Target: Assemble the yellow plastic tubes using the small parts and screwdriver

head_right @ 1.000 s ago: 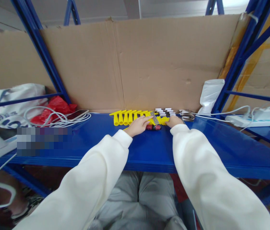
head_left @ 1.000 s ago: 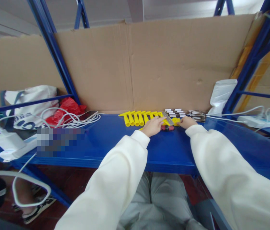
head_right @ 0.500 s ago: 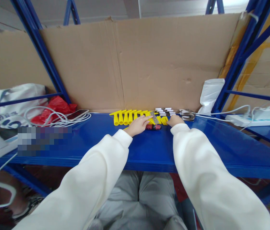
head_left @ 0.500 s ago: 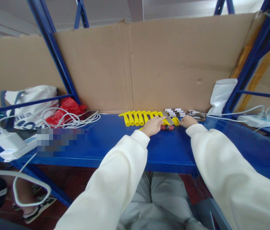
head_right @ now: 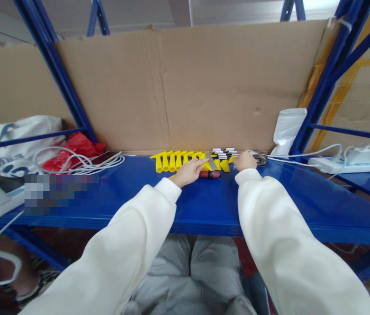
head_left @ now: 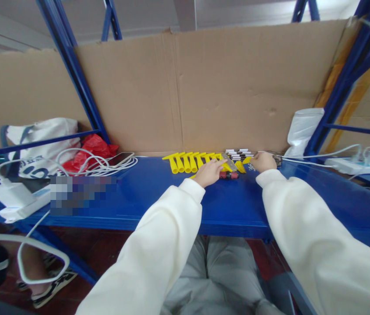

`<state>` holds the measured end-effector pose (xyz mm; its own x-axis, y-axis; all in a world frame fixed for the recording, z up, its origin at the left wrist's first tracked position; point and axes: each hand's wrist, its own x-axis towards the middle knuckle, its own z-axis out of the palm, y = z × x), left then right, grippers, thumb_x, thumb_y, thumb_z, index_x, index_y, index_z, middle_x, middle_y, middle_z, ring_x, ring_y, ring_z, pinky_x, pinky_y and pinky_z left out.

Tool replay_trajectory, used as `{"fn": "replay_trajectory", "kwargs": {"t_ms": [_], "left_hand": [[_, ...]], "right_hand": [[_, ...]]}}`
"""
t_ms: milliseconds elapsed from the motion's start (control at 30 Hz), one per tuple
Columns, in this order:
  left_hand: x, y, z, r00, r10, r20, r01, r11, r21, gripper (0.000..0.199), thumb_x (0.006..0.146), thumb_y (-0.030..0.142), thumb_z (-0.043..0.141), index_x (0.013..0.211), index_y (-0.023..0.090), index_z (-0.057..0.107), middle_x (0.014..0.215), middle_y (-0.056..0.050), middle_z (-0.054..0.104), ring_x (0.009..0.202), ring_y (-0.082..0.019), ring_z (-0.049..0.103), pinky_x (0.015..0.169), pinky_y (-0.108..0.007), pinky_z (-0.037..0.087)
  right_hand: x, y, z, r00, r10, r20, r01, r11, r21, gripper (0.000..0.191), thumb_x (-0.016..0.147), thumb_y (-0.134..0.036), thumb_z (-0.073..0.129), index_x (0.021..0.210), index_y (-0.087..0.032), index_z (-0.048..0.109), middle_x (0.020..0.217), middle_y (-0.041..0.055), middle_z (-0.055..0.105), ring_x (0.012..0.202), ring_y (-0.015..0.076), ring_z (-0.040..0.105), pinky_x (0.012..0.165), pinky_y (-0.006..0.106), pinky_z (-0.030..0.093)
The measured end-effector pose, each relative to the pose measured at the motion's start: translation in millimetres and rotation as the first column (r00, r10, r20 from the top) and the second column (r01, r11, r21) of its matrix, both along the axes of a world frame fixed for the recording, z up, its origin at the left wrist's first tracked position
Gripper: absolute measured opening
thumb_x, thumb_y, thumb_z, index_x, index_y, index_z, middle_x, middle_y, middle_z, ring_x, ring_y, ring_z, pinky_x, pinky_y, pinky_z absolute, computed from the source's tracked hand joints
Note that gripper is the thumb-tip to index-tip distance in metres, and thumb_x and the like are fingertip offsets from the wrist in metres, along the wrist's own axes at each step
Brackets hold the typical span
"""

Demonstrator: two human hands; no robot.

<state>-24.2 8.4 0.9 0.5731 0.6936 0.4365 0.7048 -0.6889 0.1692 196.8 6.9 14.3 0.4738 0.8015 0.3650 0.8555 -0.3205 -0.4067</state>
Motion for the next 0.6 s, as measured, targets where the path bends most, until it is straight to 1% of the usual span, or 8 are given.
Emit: {"fn": "replay_trajectory", "kwargs": {"t_ms": [100,167,200,267,333,400,467,600], "left_hand": [[0,1,0.0,1.0,-0.002,-0.001,0.002,1.0,-0.002,0.046,0.099,0.021,0.036,0.141,0.023,0.052,0.127,-0.01,0.062,0.113,-0.023,0.061,0.099,-0.037,0.048],[-1,2,-0.7,1.0,-0.003,0.0,0.003,1.0,-0.003,0.046,0.099,0.021,0.036,0.141,0.023,0.052,0.127,-0.01,0.063,0.114,-0.023,0.061,0.1,-0.036,0.048],[-1,2,-1.1,1.0,-0.004,0.002,0.004,1.0,-0.001,0.045,0.099,0.022,0.036,0.141,0.023,0.052,0.126,-0.01,0.063,0.114,-0.023,0.061,0.1,-0.036,0.048],[-1,3,-2.0,1.0,-0.004,0.005,0.004,1.0,0.002,0.045,0.099,0.022,0.037,0.141,0.024,0.052,0.126,-0.01,0.063,0.114,-0.022,0.061,0.1,-0.036,0.048],[-1,4,-2.7,1.0,0.0,0.006,0.0,1.0,0.0,0.045,0.098,0.022,0.037,0.14,0.024,0.053,0.126,-0.01,0.063,0.114,-0.022,0.061,0.101,-0.036,0.047],[-1,4,-3.1,1.0,0.004,0.009,-0.004,1.0,-0.006,0.045,0.098,0.022,0.037,0.14,0.024,0.054,0.128,-0.01,0.063,0.115,-0.022,0.061,0.101,-0.036,0.047],[-1,4,-3.4,1.0,0.006,0.013,-0.006,1.0,-0.013,0.044,0.098,0.022,0.037,0.139,0.024,0.054,0.129,-0.01,0.062,0.116,-0.022,0.061,0.102,-0.036,0.047],[-1,5,-4.0,1.0,-0.009,0.014,0.009,1.0,-0.017,0.045,0.098,0.021,0.038,0.139,0.023,0.055,0.131,-0.01,0.062,0.118,-0.022,0.059,0.103,-0.035,0.046]], "right_hand": [[-3,-2,7.0,0.992,-0.006,-0.128,0.04,0.965,0.26,0.021,0.084,-0.02,0.051,0.093,-0.01,0.068,0.102,0.0223,0.07,0.102,0.0307,0.067,0.088,0.039,0.05],[-8,-2,9.9,0.947,0.066,-0.315,0.057,0.928,0.367,0.02,0.088,-0.021,0.047,0.097,-0.012,0.063,0.093,0.0179,0.07,0.085,0.0252,0.069,0.078,0.036,0.053],[-10,-2,10.9,0.892,0.126,-0.433,0.057,0.921,0.386,0.02,0.09,-0.021,0.044,0.099,-0.013,0.06,0.087,0.0149,0.07,0.073,0.0222,0.068,0.071,0.034,0.053],[-16,-2,11.7,0.712,0.249,-0.657,0.028,0.924,0.381,0.02,0.094,-0.021,0.037,0.101,-0.015,0.055,0.074,0.0087,0.068,0.056,0.0178,0.063,0.057,0.03,0.051],[-21,-3,11.5,0.507,0.329,-0.797,-0.023,0.929,0.369,0.021,0.096,-0.021,0.032,0.098,-0.017,0.052,0.063,0.0052,0.065,0.05,0.0163,0.061,0.05,0.026,0.048],[-23,-4,10.6,0.379,0.365,-0.85,-0.07,0.928,0.367,0.023,0.096,-0.021,0.03,0.097,-0.017,0.053,0.06,0.0056,0.064,0.052,0.0166,0.063,0.051,0.025,0.049],[-21,-3,9.1,0.357,0.386,-0.851,-0.121,0.922,0.367,0.028,0.096,-0.023,0.028,0.098,-0.016,0.055,0.066,0.0085,0.067,0.058,0.0174,0.067,0.055,0.025,0.051],[-13,5,5.2,0.494,0.423,-0.76,-0.265,0.905,0.331,0.04,0.096,-0.027,0.023,0.104,-0.012,0.059,0.079,0.0138,0.07,0.069,0.0185,0.069,0.061,0.026,0.053]]}}
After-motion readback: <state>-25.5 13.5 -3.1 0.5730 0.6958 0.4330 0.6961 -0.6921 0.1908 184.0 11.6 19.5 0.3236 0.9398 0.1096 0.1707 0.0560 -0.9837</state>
